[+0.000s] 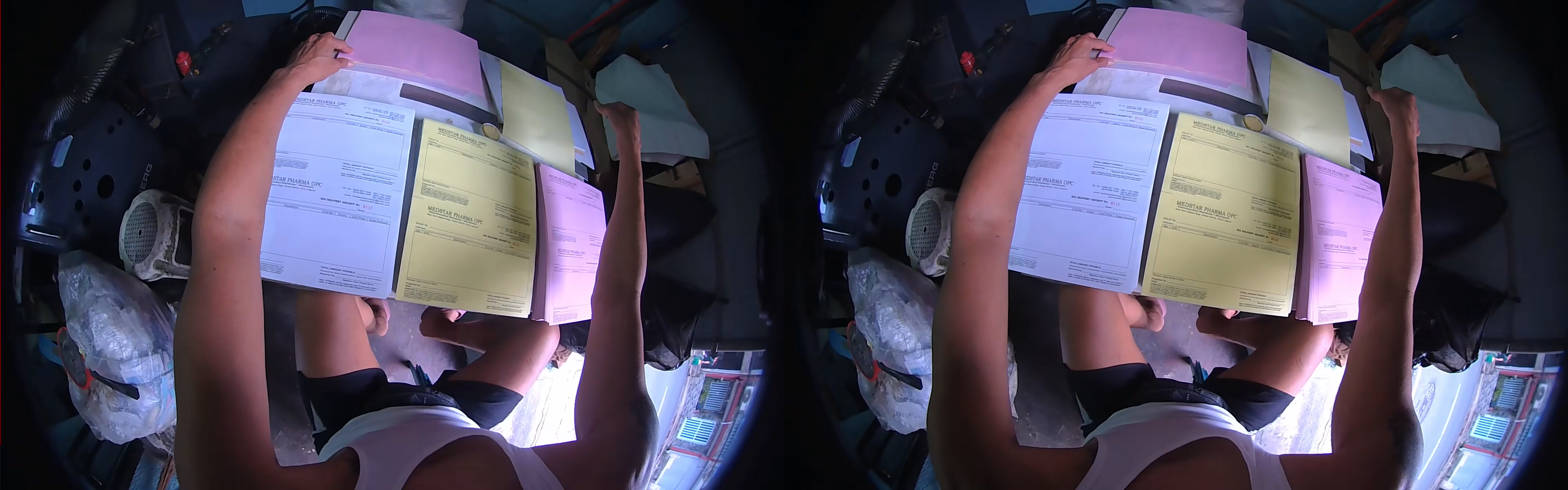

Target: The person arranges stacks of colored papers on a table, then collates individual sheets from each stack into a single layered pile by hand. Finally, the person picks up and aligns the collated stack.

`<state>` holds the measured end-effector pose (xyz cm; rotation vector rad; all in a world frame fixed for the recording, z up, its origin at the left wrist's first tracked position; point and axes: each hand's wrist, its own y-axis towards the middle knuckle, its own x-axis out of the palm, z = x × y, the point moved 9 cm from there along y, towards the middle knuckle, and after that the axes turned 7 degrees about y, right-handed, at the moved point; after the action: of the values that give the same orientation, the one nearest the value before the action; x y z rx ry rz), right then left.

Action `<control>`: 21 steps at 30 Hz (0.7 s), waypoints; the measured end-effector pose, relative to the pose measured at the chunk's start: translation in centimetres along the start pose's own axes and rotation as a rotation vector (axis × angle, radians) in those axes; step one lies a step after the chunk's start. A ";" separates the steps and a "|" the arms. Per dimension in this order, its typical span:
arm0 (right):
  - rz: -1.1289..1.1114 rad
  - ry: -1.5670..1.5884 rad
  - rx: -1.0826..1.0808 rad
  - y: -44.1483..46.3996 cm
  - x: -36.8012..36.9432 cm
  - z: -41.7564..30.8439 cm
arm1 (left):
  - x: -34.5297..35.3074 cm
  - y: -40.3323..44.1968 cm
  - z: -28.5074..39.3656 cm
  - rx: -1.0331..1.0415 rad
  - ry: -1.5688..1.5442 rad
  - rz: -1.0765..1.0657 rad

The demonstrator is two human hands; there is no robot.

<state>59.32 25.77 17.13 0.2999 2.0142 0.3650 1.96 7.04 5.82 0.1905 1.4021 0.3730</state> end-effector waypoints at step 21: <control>-0.248 0.117 -0.830 -14.3 13.2 -16.7 | -5.7 -5.4 3.8 0.144 -0.065 -0.024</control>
<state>37.72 15.22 8.12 -0.4912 1.8051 1.0218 5.77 0.26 9.82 0.3005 1.3665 0.2443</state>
